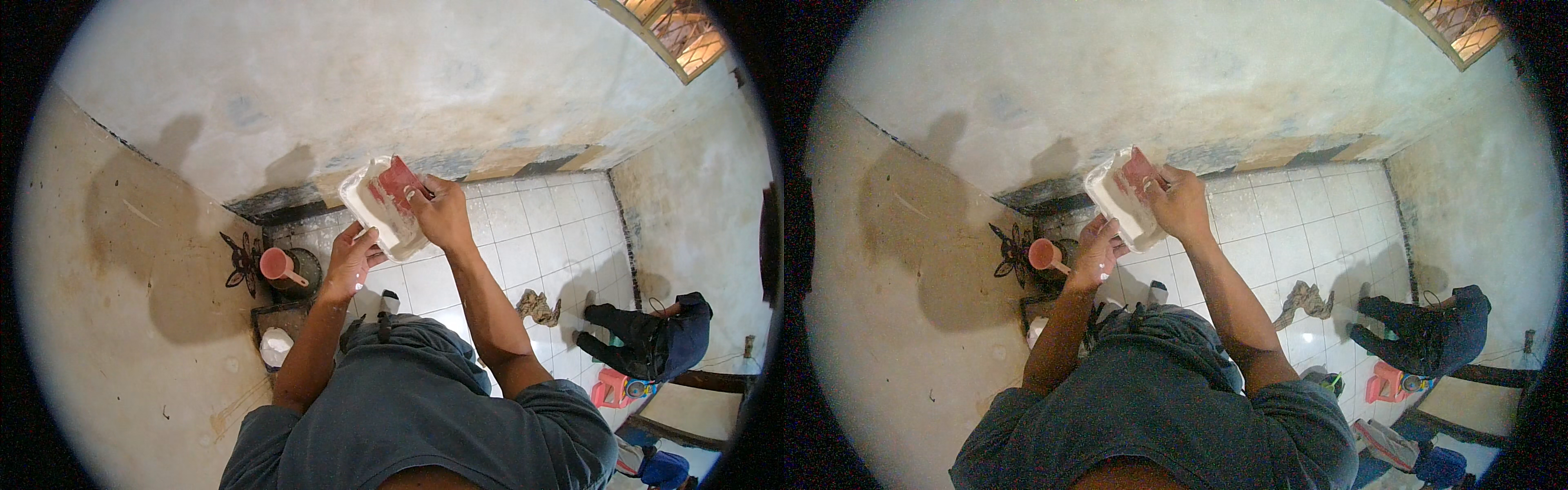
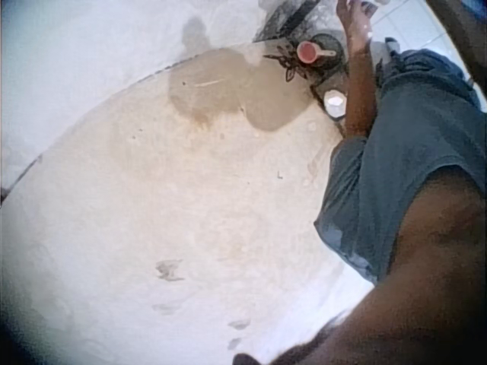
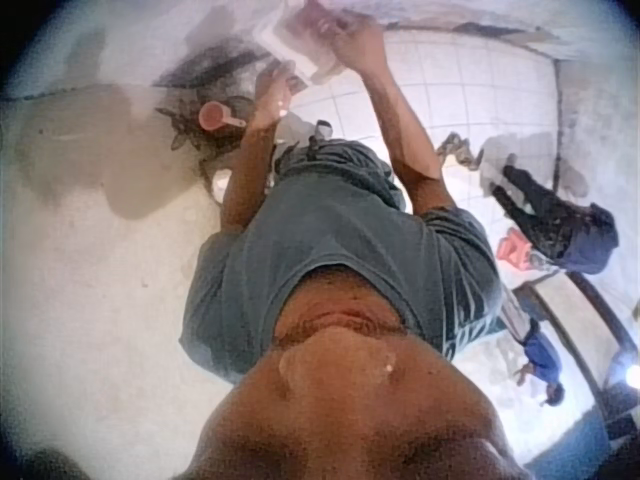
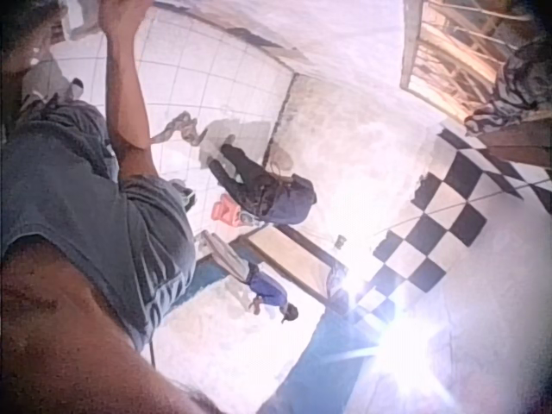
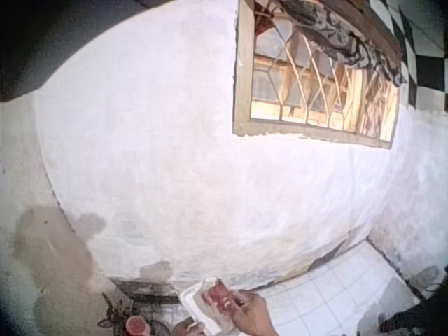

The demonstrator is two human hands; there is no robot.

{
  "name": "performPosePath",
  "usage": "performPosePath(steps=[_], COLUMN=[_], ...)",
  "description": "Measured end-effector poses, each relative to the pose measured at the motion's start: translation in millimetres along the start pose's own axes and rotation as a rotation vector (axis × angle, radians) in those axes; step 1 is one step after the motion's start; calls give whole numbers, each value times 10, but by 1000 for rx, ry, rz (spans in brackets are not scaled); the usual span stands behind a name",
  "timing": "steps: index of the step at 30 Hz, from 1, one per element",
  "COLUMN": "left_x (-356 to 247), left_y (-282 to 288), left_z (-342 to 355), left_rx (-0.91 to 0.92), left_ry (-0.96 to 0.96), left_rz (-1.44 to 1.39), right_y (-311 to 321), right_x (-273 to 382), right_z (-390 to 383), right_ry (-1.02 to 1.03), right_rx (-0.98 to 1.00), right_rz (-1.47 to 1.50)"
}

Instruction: The person uses a scraper to scoop plaster from a container and apply it to a wall.

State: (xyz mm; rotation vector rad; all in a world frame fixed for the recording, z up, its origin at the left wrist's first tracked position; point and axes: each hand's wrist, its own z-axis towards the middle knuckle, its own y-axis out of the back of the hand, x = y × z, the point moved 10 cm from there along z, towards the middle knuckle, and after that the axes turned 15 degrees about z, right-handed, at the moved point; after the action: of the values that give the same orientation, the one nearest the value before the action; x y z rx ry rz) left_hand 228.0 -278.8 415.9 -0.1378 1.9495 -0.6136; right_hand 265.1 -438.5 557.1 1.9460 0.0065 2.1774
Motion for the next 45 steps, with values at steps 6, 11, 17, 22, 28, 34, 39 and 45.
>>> performPosePath(steps=[6,11,17,22,28,34,39,45], left_x=[-75,-17,16,64,67,163,-128,-334], left_y=[-58,66,139,260,293,366,319,347], left_z=[-16,2,7,17,-27,-142,-182,-256], left_rx=[-14,-61,-76,-95,-90,-113,-38,-72], left_ry=[23,33,6,-47,-134,-42,-260,-345], left_rz=[86,65,24,3,-161,-405,-555,-471], right_y=[-157,-46,264,328,120,-258,-526,-688], right_x=[121,485,568,167,-142,-302,-284,-109], right_z=[-57,-45,80,131,27,-102,-141,-71], right_ry=[101,145,171,52,-3,-59,-60,12], right_rx=[46,-21,-102,-104,-54,46,122,220], right_rz=[-86,-190,-174,7,-73,65,-27,-150])
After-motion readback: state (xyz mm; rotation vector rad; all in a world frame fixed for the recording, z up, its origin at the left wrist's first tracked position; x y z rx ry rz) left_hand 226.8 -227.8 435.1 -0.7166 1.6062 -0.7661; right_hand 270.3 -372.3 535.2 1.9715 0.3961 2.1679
